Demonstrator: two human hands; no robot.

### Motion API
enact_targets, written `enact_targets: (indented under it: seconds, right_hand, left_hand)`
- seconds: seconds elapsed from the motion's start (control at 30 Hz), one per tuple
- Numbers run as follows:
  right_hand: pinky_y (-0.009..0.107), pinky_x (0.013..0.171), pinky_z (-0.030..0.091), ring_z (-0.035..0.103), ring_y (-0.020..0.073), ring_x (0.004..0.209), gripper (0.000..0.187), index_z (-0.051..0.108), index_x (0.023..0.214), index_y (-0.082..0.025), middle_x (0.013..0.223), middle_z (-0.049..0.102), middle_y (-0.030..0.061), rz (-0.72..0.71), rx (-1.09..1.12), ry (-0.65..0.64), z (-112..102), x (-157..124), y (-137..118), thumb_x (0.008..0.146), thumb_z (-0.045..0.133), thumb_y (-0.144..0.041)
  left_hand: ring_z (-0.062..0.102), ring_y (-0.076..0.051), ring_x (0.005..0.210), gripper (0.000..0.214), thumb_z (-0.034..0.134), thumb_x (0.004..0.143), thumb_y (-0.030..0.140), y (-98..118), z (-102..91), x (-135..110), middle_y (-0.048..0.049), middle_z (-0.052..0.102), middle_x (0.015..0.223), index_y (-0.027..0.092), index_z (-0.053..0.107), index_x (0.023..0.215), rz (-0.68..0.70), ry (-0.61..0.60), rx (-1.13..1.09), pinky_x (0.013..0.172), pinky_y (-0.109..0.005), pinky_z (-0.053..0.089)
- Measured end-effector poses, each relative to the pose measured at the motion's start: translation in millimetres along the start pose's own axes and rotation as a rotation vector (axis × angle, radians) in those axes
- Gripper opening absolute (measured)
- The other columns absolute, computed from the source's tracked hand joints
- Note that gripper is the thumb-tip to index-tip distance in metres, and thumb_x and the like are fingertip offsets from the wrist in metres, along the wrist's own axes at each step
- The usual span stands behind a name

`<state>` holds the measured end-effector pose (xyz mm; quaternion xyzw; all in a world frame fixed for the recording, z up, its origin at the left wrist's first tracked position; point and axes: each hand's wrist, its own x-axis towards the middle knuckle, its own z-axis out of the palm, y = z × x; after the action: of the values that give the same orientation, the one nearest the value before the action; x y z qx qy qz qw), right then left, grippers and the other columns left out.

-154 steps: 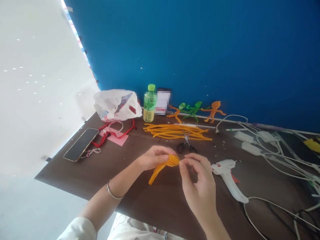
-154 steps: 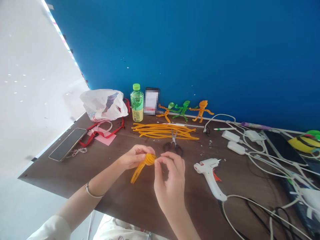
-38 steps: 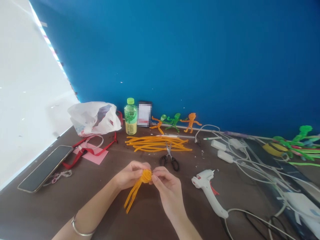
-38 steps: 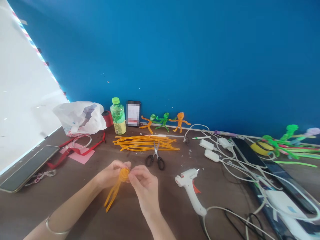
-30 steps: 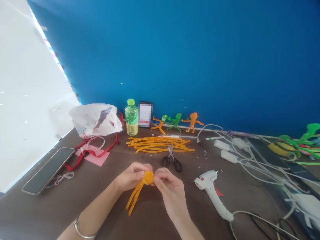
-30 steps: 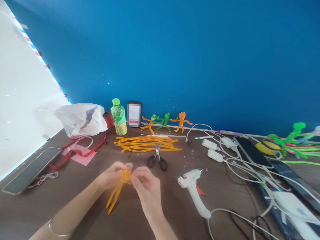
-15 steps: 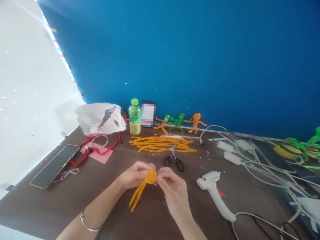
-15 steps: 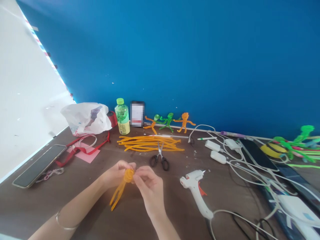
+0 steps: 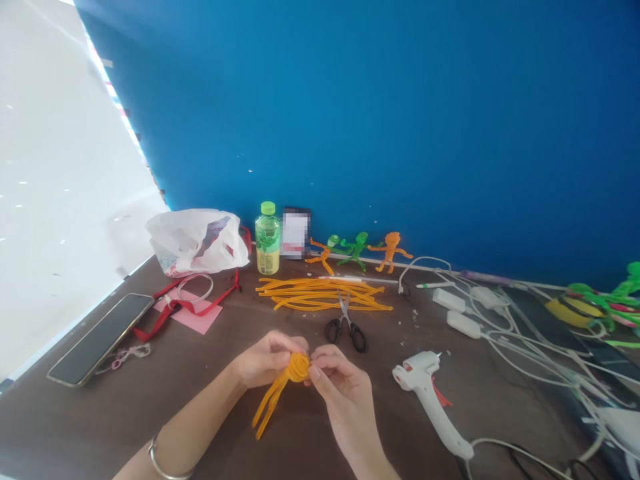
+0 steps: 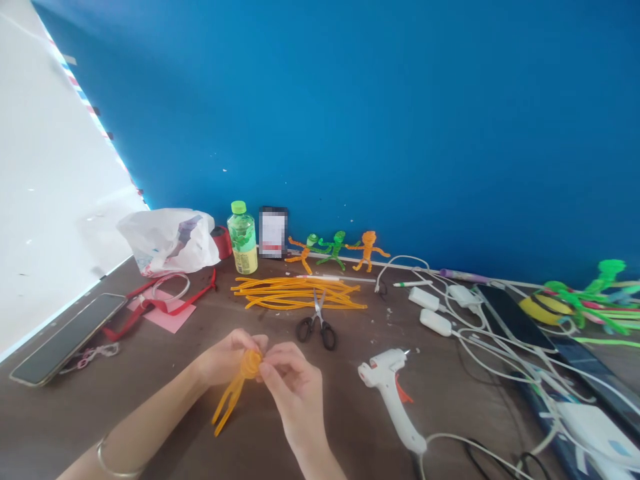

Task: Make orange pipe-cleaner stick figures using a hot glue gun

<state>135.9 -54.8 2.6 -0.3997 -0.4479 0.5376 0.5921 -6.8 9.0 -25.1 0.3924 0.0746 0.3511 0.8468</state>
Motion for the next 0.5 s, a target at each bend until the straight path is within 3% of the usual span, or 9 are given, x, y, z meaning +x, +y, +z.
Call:
enact_targets:
  seconds: [0.5]
  right_hand:
    - [0.025, 0.058, 0.045, 0.054, 0.0118, 0.063, 0.004, 0.068, 0.069, -0.021, 0.077, 0.055, 0.0019, -0.003, -0.005, 0.003, -0.3, 0.7, -0.1, 0.073, 0.066, -0.021]
  left_hand:
    - [0.058, -0.014, 0.065, 0.022, 0.071, 0.066, 0.035, -0.9, -1.7, -1.1, -0.0037, 0.054, 0.08, 0.02, 0.072, 0.082, -0.004, 0.024, 0.024, 0.06, -0.029, 0.044]
